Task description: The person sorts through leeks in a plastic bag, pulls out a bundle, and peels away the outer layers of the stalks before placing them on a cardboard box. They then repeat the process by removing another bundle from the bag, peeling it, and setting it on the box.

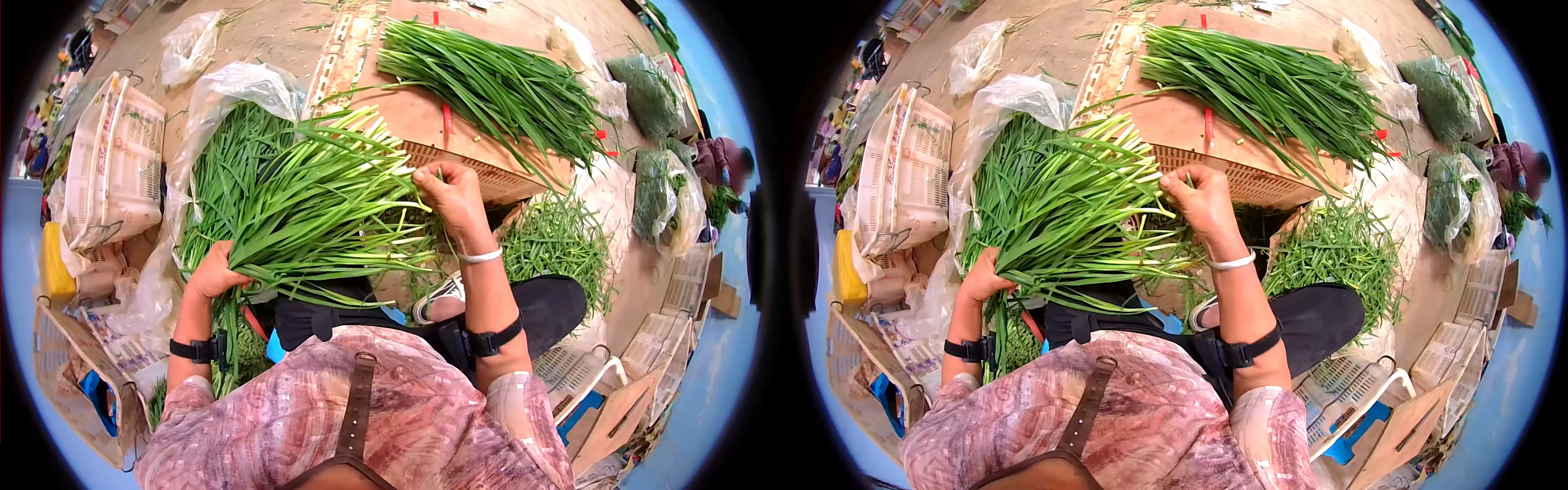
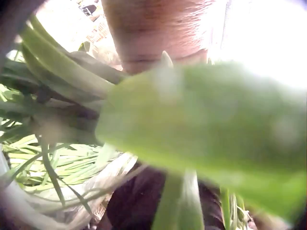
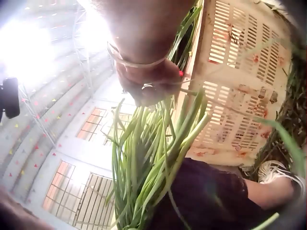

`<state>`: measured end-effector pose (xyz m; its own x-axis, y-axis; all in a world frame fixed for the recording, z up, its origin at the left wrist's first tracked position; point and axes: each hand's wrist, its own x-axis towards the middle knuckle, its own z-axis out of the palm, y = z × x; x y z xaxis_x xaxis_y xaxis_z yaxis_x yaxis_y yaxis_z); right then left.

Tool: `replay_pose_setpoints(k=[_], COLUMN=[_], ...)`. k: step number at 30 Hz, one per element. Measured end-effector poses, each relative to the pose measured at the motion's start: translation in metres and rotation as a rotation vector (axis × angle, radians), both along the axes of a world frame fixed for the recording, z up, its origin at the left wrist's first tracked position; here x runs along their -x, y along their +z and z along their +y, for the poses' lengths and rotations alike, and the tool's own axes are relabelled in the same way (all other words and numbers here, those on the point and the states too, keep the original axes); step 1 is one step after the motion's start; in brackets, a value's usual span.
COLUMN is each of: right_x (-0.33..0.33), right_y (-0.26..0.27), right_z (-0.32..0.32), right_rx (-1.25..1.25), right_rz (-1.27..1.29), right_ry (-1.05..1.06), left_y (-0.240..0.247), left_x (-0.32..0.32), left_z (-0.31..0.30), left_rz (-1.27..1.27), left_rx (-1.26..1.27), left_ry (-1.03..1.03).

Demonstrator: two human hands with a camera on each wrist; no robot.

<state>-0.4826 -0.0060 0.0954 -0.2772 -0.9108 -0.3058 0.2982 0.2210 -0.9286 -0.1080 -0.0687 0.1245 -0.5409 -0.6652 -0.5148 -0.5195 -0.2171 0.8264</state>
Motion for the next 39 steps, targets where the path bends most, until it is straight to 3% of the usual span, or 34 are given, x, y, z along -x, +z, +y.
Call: replay_pose_setpoints(k=[1,4,6,7,10,12,14,16,18,21,22,23,24,25,26,28,30,36,39], right_x=[-0.001,-0.008,-0.006,-0.005,0.01,0.034,0.072,0.131,0.172,0.158,0.142,0.127,0.109,0.094,0.06,0.029,0.01,-0.003,-0.015], right_y=[0.002,0.028,0.044,0.046,0.054,0.038,0.025,0.011,-0.022,-0.02,-0.017,-0.015,-0.015,-0.024,0.001,-0.006,-0.011,-0.009,0.014], right_z=[0.006,0.033,0.047,0.052,0.067,0.079,0.096,0.111,0.123,0.123,0.112,0.098,0.08,0.065,0.048,0.018,-0.006,0.0,0.015], right_rx=[-0.001,0.186,0.339,0.341,0.205,0.279,0.26,-0.114,-0.562,-0.655,-0.587,-0.218,-0.268,-0.154,-0.148,-0.052,-0.057,0.1,0.3], right_rz=[0.002,0.729,0.955,0.954,0.1,-0.164,-0.182,0.258,1.508,1.57,1.556,1.343,0.871,0.637,0.282,0.017,0.217,0.06,0.595], right_ry=[0.001,-0.232,-0.209,-0.212,-0.107,-0.127,-0.084,-0.016,0.159,0.204,0.171,0.136,0.093,0.082,0.035,0.075,0.18,0.13,0.001], left_y=[-0.001,0.001,0.015,0.013,-0.014,-0.012,-0.01,-0.015,-0.017,-0.016,-0.017,-0.018,-0.019,-0.019,-0.019,-0.021,-0.026,-0.03,-0.027], left_x=[-0.001,0.002,0.013,0.011,-0.001,0.005,0.004,-0.003,-0.004,0.0,0.001,0.002,0.003,0.004,0.005,0.008,0.007,0.001,0.003], left_z=[0.002,0.005,0.003,0.001,-0.002,0.002,0.002,0.0,-0.002,-0.002,-0.002,0.0,-0.001,-0.002,-0.002,-0.001,0.002,0.009,0.008], left_rz=[0.002,-0.006,-0.08,-0.113,-0.147,-0.084,-0.197,-0.17,-0.184,-0.177,-0.127,-0.129,-0.116,-0.104,-0.106,-0.111,-0.096,-0.062,-0.068], left_rx=[-0.001,0.183,0.398,0.298,0.487,0.395,0.343,0.275,0.382,0.429,0.497,0.494,0.467,0.442,0.444,0.496,0.5,0.54,0.569], left_ry=[0.001,0.117,0.109,0.136,-0.001,0.046,0.049,0.102,0.028,-0.01,-0.031,-0.029,-0.019,-0.014,-0.02,-0.016,-0.009,0.049,0.026])
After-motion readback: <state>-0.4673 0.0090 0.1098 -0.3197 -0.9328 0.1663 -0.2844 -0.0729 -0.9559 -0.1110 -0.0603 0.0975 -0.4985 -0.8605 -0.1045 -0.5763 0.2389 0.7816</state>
